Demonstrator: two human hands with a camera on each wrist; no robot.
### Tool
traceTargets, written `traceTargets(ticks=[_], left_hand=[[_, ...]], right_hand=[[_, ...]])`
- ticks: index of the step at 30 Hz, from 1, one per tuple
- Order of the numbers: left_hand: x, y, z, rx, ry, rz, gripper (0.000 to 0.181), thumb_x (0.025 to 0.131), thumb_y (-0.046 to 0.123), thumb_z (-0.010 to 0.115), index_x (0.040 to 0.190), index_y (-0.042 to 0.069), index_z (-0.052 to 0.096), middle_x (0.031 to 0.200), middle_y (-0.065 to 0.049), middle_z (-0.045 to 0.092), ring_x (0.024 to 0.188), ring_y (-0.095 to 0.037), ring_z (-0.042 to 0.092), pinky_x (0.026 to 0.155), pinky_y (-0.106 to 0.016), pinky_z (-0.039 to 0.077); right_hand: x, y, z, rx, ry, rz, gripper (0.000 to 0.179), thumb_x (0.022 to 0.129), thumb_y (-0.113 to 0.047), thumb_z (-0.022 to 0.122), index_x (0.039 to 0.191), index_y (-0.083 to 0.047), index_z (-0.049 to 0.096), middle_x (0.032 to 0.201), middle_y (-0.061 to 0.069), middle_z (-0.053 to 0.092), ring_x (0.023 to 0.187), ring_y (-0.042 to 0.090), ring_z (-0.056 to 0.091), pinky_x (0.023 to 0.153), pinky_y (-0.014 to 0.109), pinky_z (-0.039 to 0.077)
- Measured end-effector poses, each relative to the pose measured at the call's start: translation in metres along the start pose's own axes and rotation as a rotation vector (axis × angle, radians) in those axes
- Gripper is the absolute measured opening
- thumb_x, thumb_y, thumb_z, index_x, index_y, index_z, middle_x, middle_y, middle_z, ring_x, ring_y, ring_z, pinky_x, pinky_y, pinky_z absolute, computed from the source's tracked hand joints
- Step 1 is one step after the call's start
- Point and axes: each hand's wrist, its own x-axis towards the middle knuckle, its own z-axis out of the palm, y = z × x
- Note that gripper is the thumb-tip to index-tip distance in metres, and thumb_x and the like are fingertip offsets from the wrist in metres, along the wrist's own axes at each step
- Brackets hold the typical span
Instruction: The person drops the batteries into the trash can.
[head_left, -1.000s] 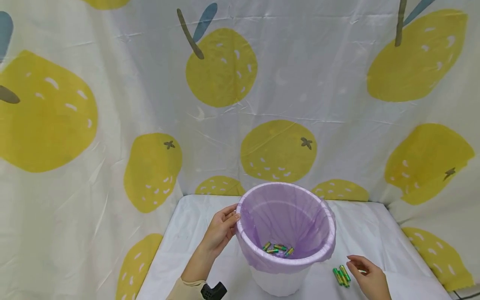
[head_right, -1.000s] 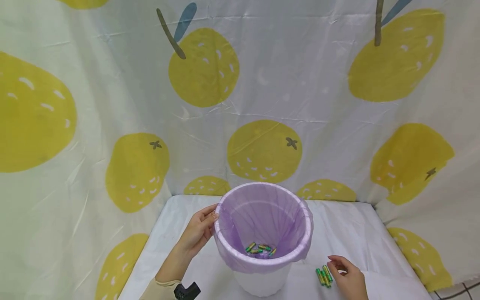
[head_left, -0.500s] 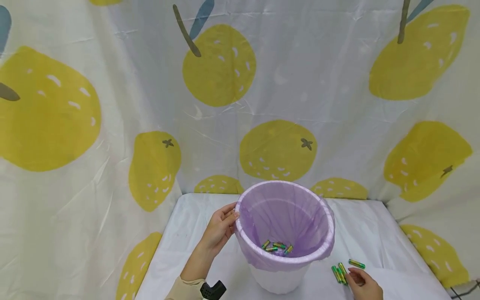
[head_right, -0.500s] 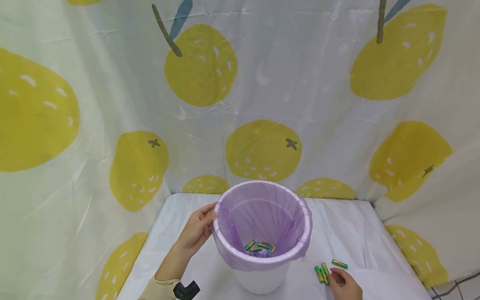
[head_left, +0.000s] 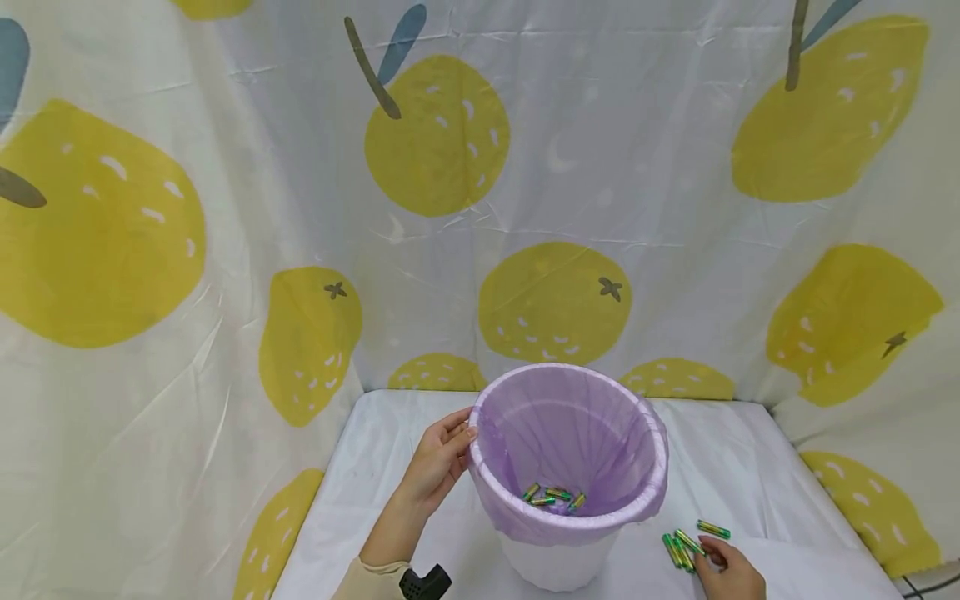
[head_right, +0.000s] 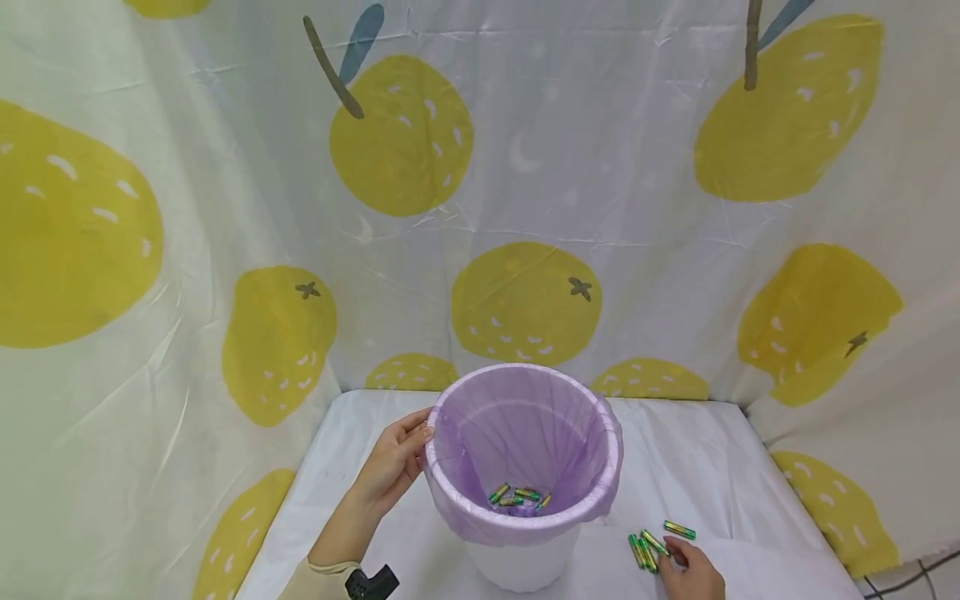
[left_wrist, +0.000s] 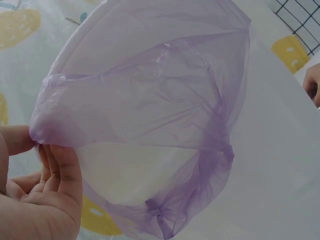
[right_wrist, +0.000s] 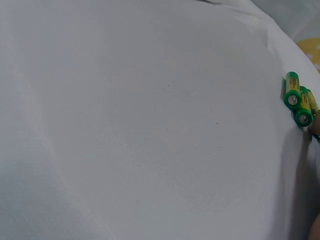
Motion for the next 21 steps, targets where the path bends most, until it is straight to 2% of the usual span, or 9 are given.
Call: traceTargets(ticks=[7,10,16,18,21], left_hand=[[0.0,0.0,0.0,-0.003,-0.003,-0.002,0.05,0.104,-0.002,0.055,0.149,-0.016,0.036,0.104,-0.007,0.064,0.088,-0.013,0.067,0.077,-0.025,0.057],[0.0,-0.001,0.0,-0.006,-0.001,0.0,0.05,0.104,-0.002,0.055,0.149,-0.016,0.036,0.103,-0.007,0.064,0.088,-0.013,0.066,0.076,-0.025,0.057],[0.0,0.0,0.001,-0.01,0.006,0.001,0.05,0.104,-0.002,0.055,0.148,-0.016,0.036,0.103,-0.007,0.064,0.088,-0.013,0.066,0.077,-0.025,0.057],[0.0,0.0,0.001,-0.009,0.007,-0.001,0.051,0.104,-0.002,0.055,0.148,-0.016,0.036,0.104,-0.007,0.064,0.088,-0.013,0.066,0.077,-0.025,0.057],[-0.001,0.0,0.001,-0.008,0.004,-0.001,0.05,0.104,-0.002,0.054,0.148,-0.016,0.035,0.104,-0.007,0.064,0.088,-0.013,0.066,0.077,-0.025,0.057]], right_hand=[[0.006,0.003,-0.007,-0.041,-0.119,-0.022,0.024,0.08,-0.011,0.079,0.101,0.0,0.078,0.087,0.009,0.071,0.077,0.025,0.065,0.062,0.032,0.048],[0.008,0.004,-0.01,-0.026,-0.161,0.001,0.023,0.081,-0.012,0.08,0.101,-0.003,0.08,0.089,0.008,0.071,0.078,0.023,0.065,0.062,0.032,0.048],[0.013,0.003,-0.022,0.07,-0.194,0.056,0.028,0.083,-0.015,0.077,0.107,0.0,0.078,0.078,0.002,0.071,0.067,0.014,0.06,0.058,0.029,0.046],[0.016,0.001,-0.028,0.095,-0.218,0.078,0.031,0.085,-0.017,0.075,0.11,0.001,0.077,0.078,0.004,0.072,0.066,0.014,0.063,0.058,0.029,0.048],[0.02,0.0,-0.035,0.117,-0.264,0.102,0.035,0.086,-0.023,0.076,0.112,0.001,0.076,0.088,0.012,0.075,0.072,0.019,0.069,0.063,0.033,0.054]])
